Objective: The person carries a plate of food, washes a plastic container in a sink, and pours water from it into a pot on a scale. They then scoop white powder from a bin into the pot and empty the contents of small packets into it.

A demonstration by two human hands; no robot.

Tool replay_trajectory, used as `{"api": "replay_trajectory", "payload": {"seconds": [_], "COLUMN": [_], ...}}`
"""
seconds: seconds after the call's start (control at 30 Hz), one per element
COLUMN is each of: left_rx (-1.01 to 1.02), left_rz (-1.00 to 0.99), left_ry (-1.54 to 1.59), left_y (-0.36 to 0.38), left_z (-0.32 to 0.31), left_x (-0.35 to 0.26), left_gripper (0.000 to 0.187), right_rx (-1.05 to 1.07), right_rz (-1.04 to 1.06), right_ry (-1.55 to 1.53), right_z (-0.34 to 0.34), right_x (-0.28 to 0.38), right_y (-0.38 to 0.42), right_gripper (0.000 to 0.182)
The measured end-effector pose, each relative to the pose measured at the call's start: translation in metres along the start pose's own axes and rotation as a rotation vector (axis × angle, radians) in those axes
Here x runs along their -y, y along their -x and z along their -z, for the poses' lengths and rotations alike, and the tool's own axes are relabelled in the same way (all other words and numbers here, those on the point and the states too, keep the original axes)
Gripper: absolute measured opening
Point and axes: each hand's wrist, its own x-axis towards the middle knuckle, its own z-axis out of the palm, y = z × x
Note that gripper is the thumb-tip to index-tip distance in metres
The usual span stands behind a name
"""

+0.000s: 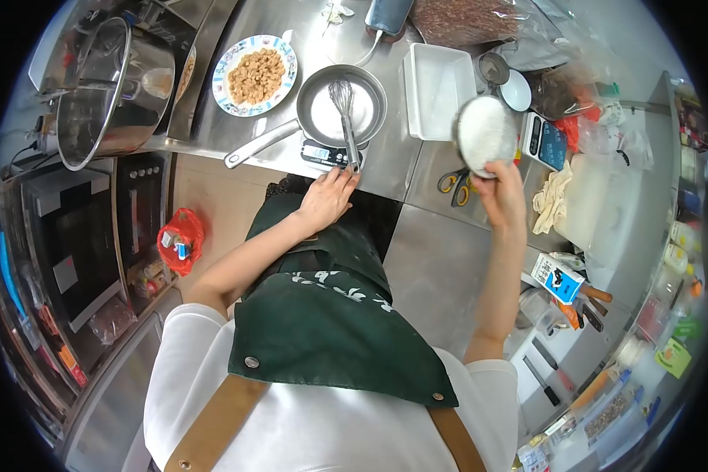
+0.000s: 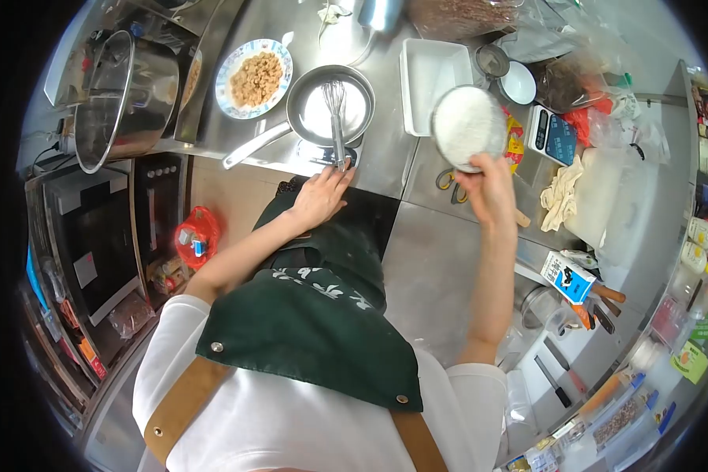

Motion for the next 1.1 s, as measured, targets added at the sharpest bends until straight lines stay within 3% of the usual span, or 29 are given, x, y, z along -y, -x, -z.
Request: {"api": "replay_trajectory", "payload": {"seconds": [0.07, 0.3, 0.5, 0.63, 0.9, 1.1], "left_rx": [-0.039, -0.121, -0.147, -0.072, -0.07, -0.101], "left_rz": [0.017, -0.035, 0.012, 0.129, 0.382, 0.394], "left_ry": [0.03, 0.002, 0.313, 0.511, 0.602, 0.588], "left_y": [-0.002, -0.005, 0.016, 0.05, 0.101, 0.111], "left_z": [-0.003, -0.021, 0.009, 0.04, 0.042, 0.035], "left_x": [0.003, 0.015, 0.024, 0.026, 0.039, 0.034], "left_gripper": [0.074, 0.044, 0.054, 0.05, 0.043, 0.042], "right_rx": [0.0, 0.075, 0.038, 0.046, 0.011, -0.024], "right_rz": [-0.027, -0.043, 0.088, 0.175, 0.3, 0.394], "right_ry": [0.016, 0.149, 0.385, 0.527, 0.756, 0.832], "right_z": [-0.028, -0.075, -0.11, -0.123, -0.127, -0.131], "right_x": [-0.006, -0.023, -0.034, -0.042, -0.046, -0.042], "right_y": [0.005, -0.011, -0.04, -0.057, -0.081, -0.088], "right_gripper": [0.027, 0.032, 0.04, 0.041, 0.045, 0.052]}}
